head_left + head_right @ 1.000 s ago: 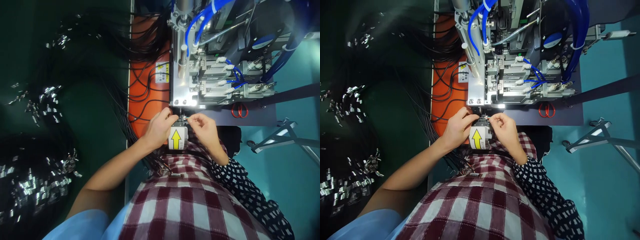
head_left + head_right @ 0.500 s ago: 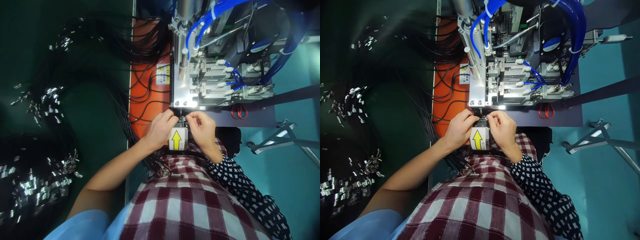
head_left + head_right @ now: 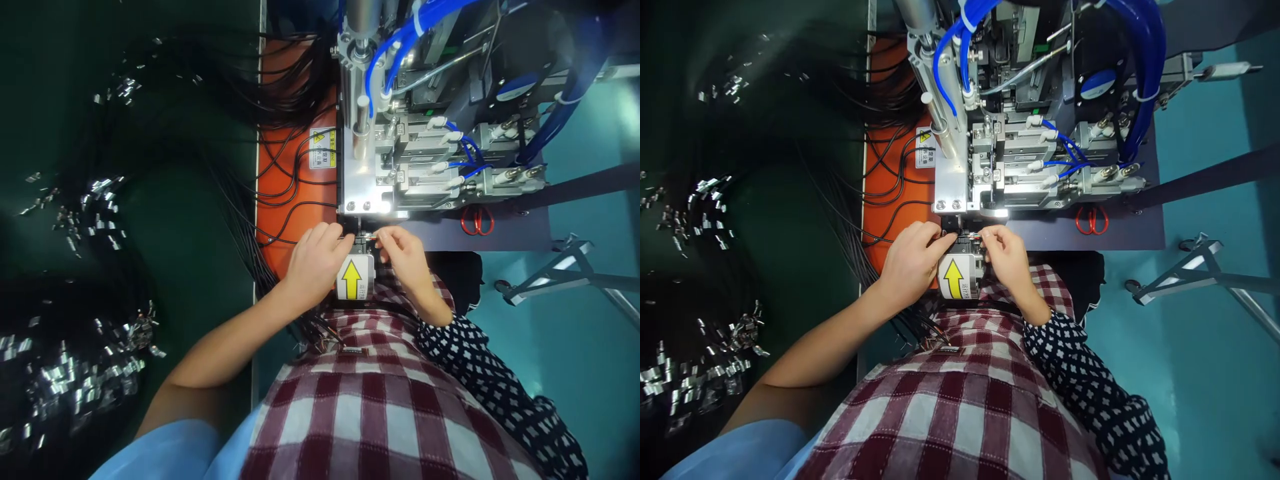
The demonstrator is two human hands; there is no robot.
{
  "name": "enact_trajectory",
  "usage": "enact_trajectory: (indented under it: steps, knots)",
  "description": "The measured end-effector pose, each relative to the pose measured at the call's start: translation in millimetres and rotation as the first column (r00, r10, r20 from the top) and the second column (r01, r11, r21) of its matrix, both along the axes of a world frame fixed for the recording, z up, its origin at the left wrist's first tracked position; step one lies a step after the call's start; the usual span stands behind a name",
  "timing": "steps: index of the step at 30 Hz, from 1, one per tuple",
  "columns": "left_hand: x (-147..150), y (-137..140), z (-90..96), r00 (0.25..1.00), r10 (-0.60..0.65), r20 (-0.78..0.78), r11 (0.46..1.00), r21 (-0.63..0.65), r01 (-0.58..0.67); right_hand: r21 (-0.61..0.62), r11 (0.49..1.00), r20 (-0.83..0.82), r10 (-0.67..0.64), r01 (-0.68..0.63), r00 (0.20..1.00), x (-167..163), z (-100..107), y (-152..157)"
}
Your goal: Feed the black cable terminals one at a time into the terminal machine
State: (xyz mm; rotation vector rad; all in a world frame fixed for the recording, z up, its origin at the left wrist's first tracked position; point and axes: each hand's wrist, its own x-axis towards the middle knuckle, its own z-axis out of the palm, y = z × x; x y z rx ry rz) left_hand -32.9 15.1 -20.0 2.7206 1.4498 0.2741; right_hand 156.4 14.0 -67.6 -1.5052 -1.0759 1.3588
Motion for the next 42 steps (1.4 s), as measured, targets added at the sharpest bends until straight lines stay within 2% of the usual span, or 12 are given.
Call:
enact_trajectory:
  steps: [4, 7, 10, 15, 19, 24, 31, 37, 42]
  knots:
    - [0.7, -3.7, -0.3, 0.999, -0.037, -0.038, 0.999, -0.003, 0.037, 0.03, 1.0, 0.049, 0.005, -0.007, 0.999, -5.6, 1.8, -0.7]
    - [1.6, -2.6, -1.1, 0.998, -0.025, -0.059, 1.0, -0.007, 0.025, 0.007, 1.0, 0.013, 0.002, -0.003, 1.0, -6.5, 1.6, 1.4]
    - [1.7, 0.0, -1.4, 0.998, -0.03, -0.059, 0.999, -0.017, 0.029, -0.014, 0.998, -0.006, 0.054, -0.054, 0.999, -5.4, 1.6, 2.3]
    - [-0.2, 3.4, -2.1, 0.999, -0.053, 0.006, 0.998, -0.037, 0.054, 0.036, 0.995, 0.147, 0.091, -0.097, 0.985, -3.9, 3.7, 2.1]
    - [1.2, 3.4, -2.9, 0.999, -0.05, 0.008, 0.998, -0.034, 0.05, -0.054, 0.991, -0.002, 0.119, -0.119, 0.993, -2.0, 3.4, 4.6]
    - [5.6, 2.8, -7.9, 0.997, -0.057, 0.056, 0.997, -0.057, 0.06, -0.086, 0.996, -0.152, 0.009, -0.023, 0.988, -0.8, -1.8, 3.2]
    - [7.2, 2.0, -12.8, 0.992, -0.072, 0.101, 0.995, -0.059, 0.078, -0.002, 1.0, -0.064, 0.013, -0.013, 0.998, -9.7, -5.1, -1.2]
    - [10.3, -2.5, -14.1, 0.996, -0.051, 0.075, 0.998, -0.039, 0.054, 0.044, 0.999, -0.074, 0.006, -0.003, 0.997, -13.9, -4.7, -5.0]
    - [9.9, -2.9, -18.3, 0.992, -0.054, 0.118, 0.998, -0.031, 0.058, 0.053, 0.993, -0.062, -0.101, 0.104, 0.993, -9.3, -1.8, -5.0]
